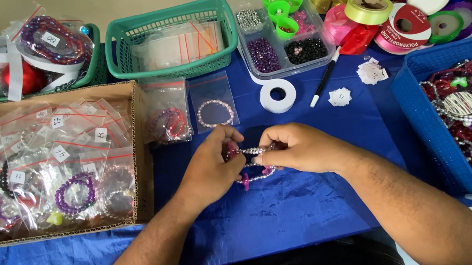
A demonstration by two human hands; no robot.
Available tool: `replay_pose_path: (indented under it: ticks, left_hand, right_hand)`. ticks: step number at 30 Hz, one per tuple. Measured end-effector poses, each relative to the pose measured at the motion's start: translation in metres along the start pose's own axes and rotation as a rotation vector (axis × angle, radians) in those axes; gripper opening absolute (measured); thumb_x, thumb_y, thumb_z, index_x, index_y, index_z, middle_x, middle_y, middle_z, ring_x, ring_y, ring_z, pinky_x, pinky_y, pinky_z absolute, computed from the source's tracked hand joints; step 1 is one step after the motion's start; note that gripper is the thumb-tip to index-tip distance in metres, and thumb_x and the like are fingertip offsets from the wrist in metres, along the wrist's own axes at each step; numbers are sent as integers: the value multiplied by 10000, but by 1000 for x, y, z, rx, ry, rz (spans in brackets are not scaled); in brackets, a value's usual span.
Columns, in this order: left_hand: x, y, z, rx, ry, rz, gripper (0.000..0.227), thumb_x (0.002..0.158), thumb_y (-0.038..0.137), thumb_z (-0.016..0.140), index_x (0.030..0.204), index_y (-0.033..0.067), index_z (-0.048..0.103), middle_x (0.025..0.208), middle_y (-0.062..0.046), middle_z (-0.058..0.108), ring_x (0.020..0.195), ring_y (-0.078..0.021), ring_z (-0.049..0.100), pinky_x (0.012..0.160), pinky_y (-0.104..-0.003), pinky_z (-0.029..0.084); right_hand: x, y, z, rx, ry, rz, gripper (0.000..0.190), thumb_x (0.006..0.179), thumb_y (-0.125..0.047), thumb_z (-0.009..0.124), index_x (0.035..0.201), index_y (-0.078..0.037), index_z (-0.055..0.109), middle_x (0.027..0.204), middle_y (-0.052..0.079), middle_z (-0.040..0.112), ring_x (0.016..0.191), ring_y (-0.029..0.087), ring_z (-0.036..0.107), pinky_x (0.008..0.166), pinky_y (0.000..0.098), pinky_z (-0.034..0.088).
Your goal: The person picks up beaded bracelets one by one from a bin and places each into a plastic bag.
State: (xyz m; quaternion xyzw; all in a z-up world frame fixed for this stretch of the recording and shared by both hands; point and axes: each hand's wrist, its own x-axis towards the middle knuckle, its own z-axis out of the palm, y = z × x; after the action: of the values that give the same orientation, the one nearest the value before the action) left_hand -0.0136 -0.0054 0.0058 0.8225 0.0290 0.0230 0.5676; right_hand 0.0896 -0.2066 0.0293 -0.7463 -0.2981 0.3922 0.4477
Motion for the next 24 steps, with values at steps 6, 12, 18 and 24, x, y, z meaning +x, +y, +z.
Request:
replay_pose_path:
  ticks: [6,12,18,24]
  left_hand:
    - [-11,9,2,421,49,129,341,811,53,678,1148,67,626,1131,-123,631,977,-315,680,825,-413,553]
    - [-13,29,-16,442,-29,132,484,827,320,790,1202,64,620,1187,-165,602,1075,-357,639,888,-440,518]
    - [18,65,-44,542,-2,22,399,850,387,737,1131,109,686,1137,-107,699,966,-293,708,852,-418,554]
    - [135,18,-123,725,232,153,273,903,272,715,1089,73,727,1048,-136,749,981,-331,711,864,-429,549]
  right_hand:
    - [-5,-13,4,-305,106,18,219,816,-263,767,891,-66,707,723,1,710,673,113,666,633,312,535]
    - [-6,-3,4,-466,192,-139,210,805,-261,758,848,-58,723,874,72,686,788,213,692,700,355,543]
    - [0,6,5,-492,234,-216,232,826,-302,761,845,-74,722,886,75,675,826,257,685,729,384,540]
    - [-3,-5,6,-485,207,-166,241,853,-322,739,808,-86,718,882,63,660,800,258,687,711,396,538]
